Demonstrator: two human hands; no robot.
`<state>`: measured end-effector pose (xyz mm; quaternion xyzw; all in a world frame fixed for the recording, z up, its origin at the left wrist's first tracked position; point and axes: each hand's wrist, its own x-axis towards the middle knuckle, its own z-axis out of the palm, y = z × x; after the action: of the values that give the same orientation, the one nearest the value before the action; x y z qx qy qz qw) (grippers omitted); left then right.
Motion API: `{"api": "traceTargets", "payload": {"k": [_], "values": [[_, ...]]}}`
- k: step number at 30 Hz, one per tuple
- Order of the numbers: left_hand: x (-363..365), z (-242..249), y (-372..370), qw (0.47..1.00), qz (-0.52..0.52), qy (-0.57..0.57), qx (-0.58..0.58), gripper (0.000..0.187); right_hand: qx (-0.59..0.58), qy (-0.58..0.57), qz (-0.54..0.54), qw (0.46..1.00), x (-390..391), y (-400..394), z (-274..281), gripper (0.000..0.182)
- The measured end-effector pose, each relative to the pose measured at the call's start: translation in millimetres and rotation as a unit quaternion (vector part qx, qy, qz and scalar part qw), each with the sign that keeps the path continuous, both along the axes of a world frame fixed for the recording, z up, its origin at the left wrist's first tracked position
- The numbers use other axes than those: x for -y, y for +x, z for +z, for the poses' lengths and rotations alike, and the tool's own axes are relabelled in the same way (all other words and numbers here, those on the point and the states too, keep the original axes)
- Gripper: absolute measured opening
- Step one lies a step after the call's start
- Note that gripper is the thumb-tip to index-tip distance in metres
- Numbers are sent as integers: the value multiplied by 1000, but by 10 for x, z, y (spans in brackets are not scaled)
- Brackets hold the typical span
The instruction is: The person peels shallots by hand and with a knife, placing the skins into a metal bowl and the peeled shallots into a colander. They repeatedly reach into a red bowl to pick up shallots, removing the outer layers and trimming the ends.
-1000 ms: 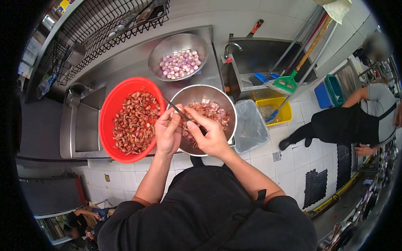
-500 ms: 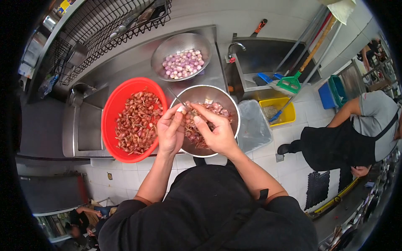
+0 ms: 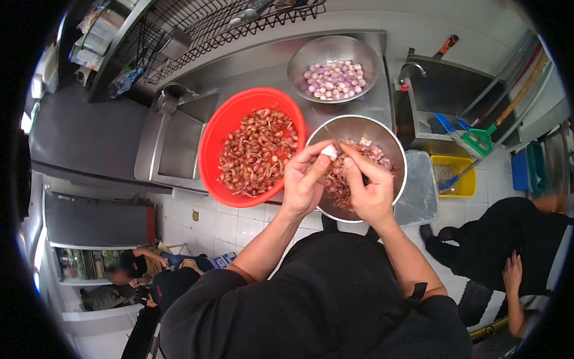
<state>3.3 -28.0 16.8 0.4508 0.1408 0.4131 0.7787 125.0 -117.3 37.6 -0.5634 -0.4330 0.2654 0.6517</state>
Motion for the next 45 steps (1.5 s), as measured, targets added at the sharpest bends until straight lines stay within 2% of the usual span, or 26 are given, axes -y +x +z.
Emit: {"api": "traceTargets", "payload": {"k": [3, 7, 10, 14, 16, 18, 20, 21, 24, 27, 30, 32, 34, 35, 41, 45], "values": [[-24, 2, -39, 997, -47, -51, 16, 36, -43, 14, 16, 999, 3, 22, -18, 29], [-45, -8, -48, 990, -74, -101, 66, 35, -47, 0, 29, 998, 2, 62, -61, 30], [-46, 25, -82, 983, -82, -150, 65, 35, -50, -51, 1, 997, 21, 135, -88, 30], [-30, 62, -105, 988, -83, -121, 56, 35, -26, -9, 49, 998, 66, 255, -57, 34], [31, 123, -50, 998, -31, -53, -19, 35, 10, 17, 114, 993, 116, 220, -1, 38], [15, 40, -28, 999, -19, -29, -23, 33, -66, -10, 148, 987, 134, 160, 24, 41], [7, 15, -26, 998, 1, 42, -39, 35, 13, 34, 127, 991, 91, 170, -31, 36], [7, -8, -3, 997, 30, 62, -39, 35, 16, 32, 123, 992, 88, 166, -39, 36], [7, -12, -23, 999, 10, 26, -21, 34, -5, 44, 121, 992, 83, 134, -79, 32], [2, 18, -29, 1000, -2, 20, -12, 38, -87, -23, 54, 995, 67, 151, -174, 30], [-48, 36, -70, 1000, -2, -11, -18, 41, -104, -21, 33, 994, 63, 183, -183, 31], [-76, 12, -99, 999, -17, -25, -26, 40, -94, -29, 23, 995, 75, 178, -146, 30], [-87, -50, -120, 999, -20, -27, -17, 38, -16, -38, 57, 998, 85, 178, -112, 33], [-100, -89, -125, 1000, -11, -7, -10, 37, -14, -39, 55, 998, 97, 164, -83, 33], [-126, -88, -158, 999, 2, 32, -18, 33, 150, 55, 54, 986, 100, 0, 61, 41], [-127, -41, -179, 998, -2, 59, -30, 33, 118, 5, 41, 992, 87, -13, 115, 32]]}}
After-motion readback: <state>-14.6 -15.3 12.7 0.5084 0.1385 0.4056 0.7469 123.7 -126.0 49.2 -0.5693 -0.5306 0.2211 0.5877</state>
